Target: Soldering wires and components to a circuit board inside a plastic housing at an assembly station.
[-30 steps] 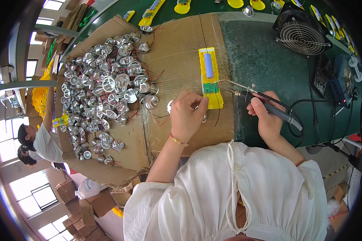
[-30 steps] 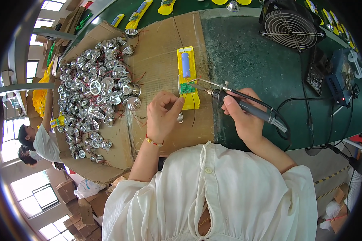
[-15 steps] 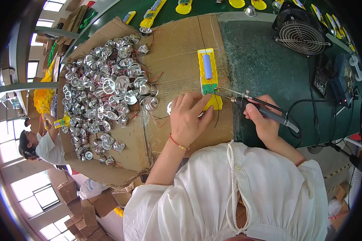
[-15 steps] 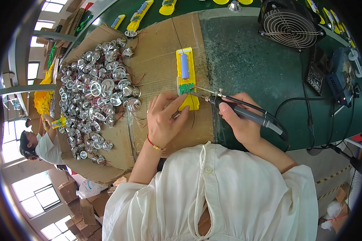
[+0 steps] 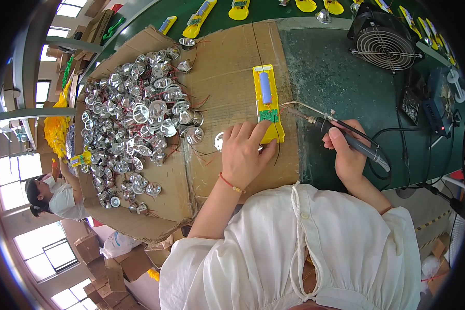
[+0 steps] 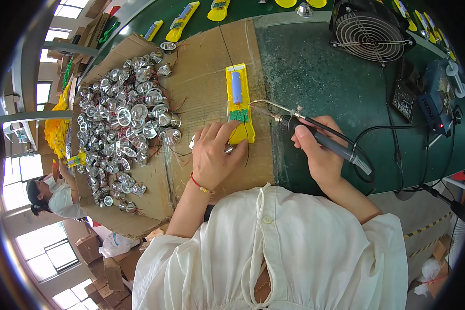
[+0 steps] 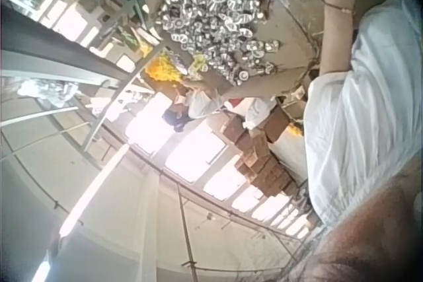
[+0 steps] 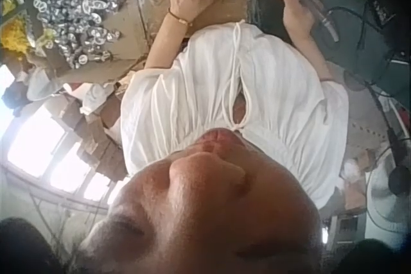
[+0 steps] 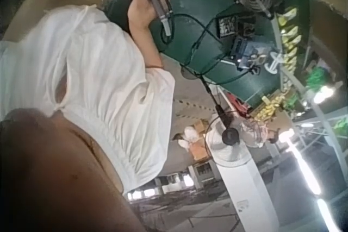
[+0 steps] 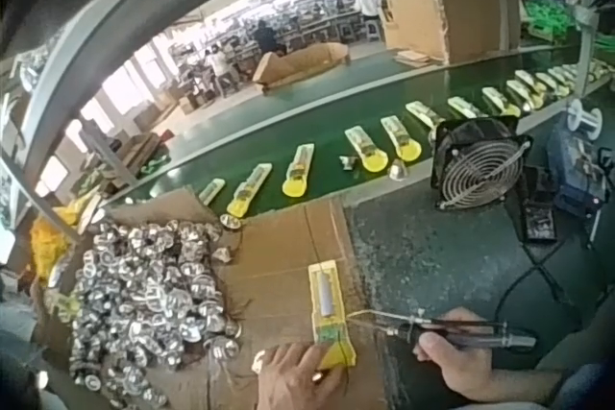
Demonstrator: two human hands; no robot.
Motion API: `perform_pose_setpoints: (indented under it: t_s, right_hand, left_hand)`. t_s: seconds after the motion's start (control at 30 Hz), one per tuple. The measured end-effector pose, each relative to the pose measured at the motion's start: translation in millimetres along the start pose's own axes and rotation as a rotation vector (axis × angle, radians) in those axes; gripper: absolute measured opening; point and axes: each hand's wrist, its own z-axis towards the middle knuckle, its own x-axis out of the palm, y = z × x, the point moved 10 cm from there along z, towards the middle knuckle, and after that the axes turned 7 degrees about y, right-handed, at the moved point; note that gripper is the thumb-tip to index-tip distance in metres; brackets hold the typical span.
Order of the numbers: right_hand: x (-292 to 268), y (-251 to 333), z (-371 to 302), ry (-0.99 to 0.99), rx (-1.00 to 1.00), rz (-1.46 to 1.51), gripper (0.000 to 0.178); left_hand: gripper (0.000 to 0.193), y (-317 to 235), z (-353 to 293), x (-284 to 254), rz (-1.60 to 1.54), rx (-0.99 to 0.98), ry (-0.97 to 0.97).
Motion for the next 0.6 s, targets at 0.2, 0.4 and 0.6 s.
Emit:
perform_pose_setpoints:
  t_s: [0.2,0.4,0.6]
  right_hand:
    - [-12.4,-6.0,0.0,-0.026,0.035,-0.011,0.016]
    - [-37.1,-2.1,5.5,-0.092,0.011,0.006,0.015]
    - [-53.4,-11.2,7.3,-0.153,0.084,-0.038,0.014]
  left_hand:
    - [0.034,3.6,8.8,-6.0,-0.122,-0.036,0.111]
    - [0.017,44.1,14.2,11.6,-0.211,-0.315,0.324]
    - [0.017,56.5,100.3,17.7,-0.278,-0.338,0.379]
